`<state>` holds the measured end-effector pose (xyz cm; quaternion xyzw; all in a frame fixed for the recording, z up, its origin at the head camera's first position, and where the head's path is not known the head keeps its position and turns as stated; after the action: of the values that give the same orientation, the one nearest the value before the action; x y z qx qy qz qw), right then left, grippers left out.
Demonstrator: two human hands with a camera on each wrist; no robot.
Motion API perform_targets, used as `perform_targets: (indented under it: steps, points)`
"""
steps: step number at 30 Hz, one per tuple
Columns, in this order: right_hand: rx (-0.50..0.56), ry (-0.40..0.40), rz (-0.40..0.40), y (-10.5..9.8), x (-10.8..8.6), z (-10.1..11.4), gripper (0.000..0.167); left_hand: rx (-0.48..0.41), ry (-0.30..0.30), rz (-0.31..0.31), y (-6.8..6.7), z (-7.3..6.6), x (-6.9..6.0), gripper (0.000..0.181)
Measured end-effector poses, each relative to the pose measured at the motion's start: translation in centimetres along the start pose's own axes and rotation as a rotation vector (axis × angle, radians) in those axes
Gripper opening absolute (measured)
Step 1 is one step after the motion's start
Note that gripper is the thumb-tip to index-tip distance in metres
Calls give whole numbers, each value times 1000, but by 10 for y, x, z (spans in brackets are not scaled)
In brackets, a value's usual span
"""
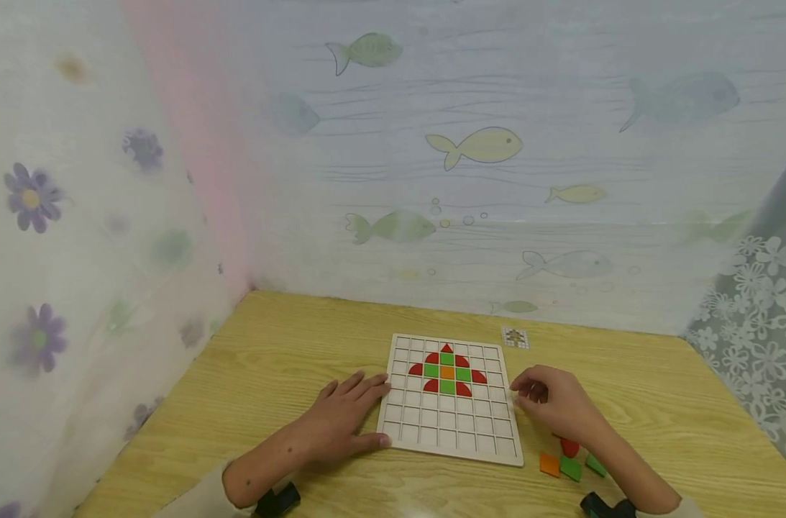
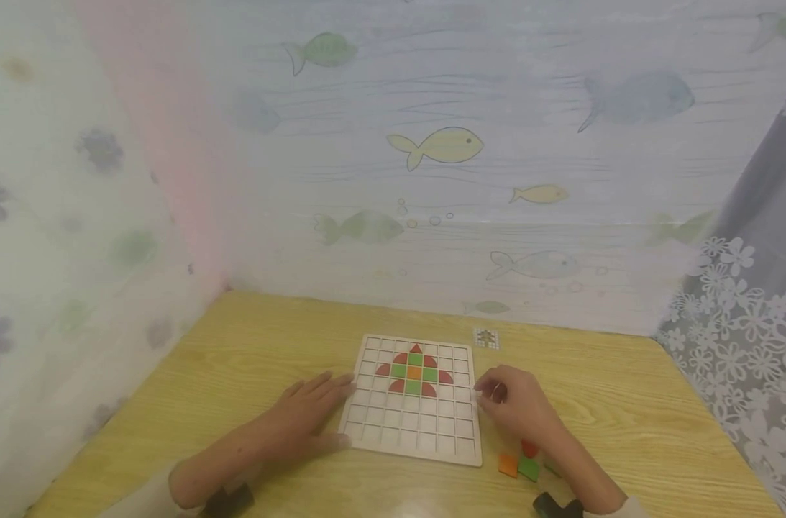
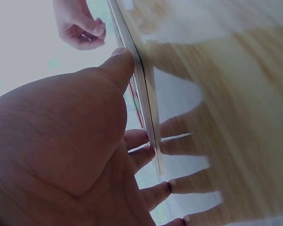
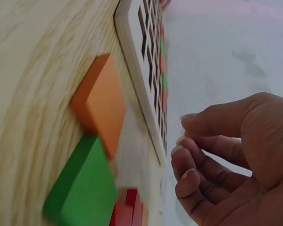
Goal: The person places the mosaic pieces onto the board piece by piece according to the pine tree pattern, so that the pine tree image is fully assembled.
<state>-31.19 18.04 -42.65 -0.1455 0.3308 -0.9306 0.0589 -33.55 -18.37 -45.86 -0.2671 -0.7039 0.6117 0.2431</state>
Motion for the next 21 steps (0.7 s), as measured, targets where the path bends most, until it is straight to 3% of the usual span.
perform_targets:
  steps: [6,13,21]
  points:
    - [-11,23,11,-14,-15,-12,10,-7,11,-5,3,2,0,84]
    - [17,-62,82,-28,-28,-22,9,-7,10,-10,2,2,0,84]
    - [57,-137,175,-46,-39,-37,19,-7,5,5,1,1,1,84]
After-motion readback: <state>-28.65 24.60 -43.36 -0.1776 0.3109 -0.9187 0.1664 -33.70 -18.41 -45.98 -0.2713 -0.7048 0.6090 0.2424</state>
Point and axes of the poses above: each hand's wrist, its own x-axis towards the middle knuckle, its own y-axis out of the palm, z = x × y, the point moved 4 cm from there along x, towards the middle knuckle, and after that the axes turned 14 degrees about x, right-handed, at the moved point
